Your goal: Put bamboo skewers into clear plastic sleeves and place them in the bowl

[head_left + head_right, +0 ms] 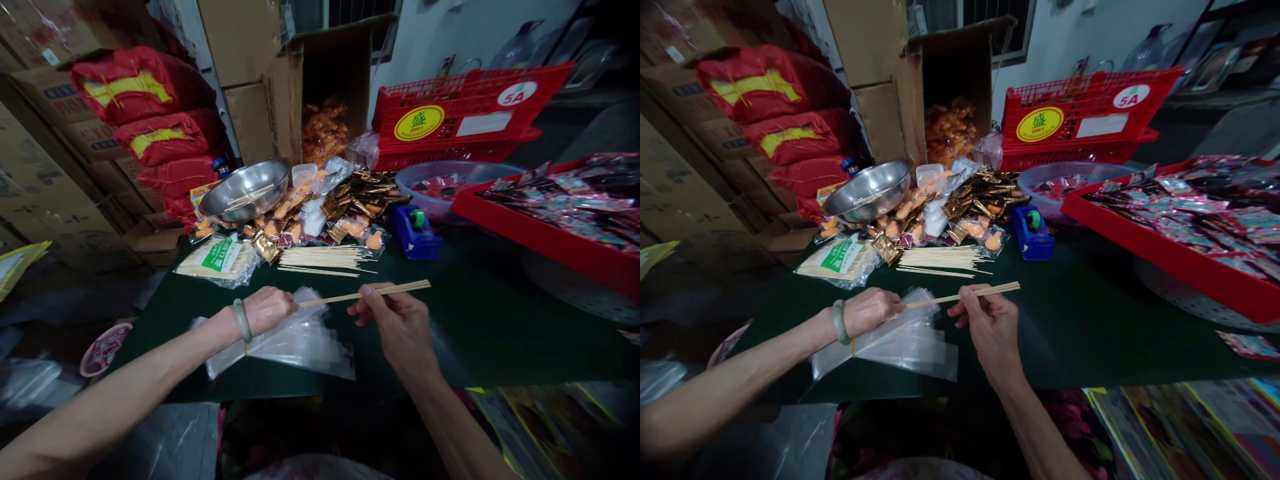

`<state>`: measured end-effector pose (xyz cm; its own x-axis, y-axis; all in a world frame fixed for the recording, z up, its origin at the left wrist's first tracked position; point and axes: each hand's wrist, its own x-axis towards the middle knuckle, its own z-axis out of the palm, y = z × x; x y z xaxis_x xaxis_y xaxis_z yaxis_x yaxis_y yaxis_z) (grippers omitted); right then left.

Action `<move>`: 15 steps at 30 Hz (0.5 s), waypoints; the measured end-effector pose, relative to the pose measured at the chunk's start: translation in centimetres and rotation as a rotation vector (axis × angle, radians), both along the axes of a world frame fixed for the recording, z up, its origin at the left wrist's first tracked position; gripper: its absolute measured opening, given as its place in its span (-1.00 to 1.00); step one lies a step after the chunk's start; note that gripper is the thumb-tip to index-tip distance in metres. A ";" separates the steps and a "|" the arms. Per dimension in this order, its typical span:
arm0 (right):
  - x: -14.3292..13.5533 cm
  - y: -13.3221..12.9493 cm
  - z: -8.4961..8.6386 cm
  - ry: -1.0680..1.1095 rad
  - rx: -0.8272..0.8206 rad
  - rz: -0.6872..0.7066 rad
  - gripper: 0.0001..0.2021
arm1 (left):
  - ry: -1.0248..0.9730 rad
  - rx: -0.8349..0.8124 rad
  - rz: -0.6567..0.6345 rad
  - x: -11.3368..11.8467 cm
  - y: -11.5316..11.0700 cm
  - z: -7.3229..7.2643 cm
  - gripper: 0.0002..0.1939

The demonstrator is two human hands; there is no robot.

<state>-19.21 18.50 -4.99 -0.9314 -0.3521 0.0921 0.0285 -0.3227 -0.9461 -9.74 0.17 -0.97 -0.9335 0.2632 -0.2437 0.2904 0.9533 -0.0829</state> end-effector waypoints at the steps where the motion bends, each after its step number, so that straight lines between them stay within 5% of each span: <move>1: 0.0 -0.1 0.2 -0.013 0.004 0.025 -0.79 | -0.001 -0.013 -0.009 0.0 0.3 0.3 -0.80; 15: -1.3 -0.6 3.0 -0.028 0.097 0.262 -0.77 | 0.158 0.027 -0.112 0.0 1.6 3.8 -0.82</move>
<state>-20.49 17.89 -2.00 -0.8094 -0.5869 0.0215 0.1259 -0.2092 -0.9697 -9.72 1.80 2.79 -0.9241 0.3720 -0.0878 0.3802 0.9183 -0.1105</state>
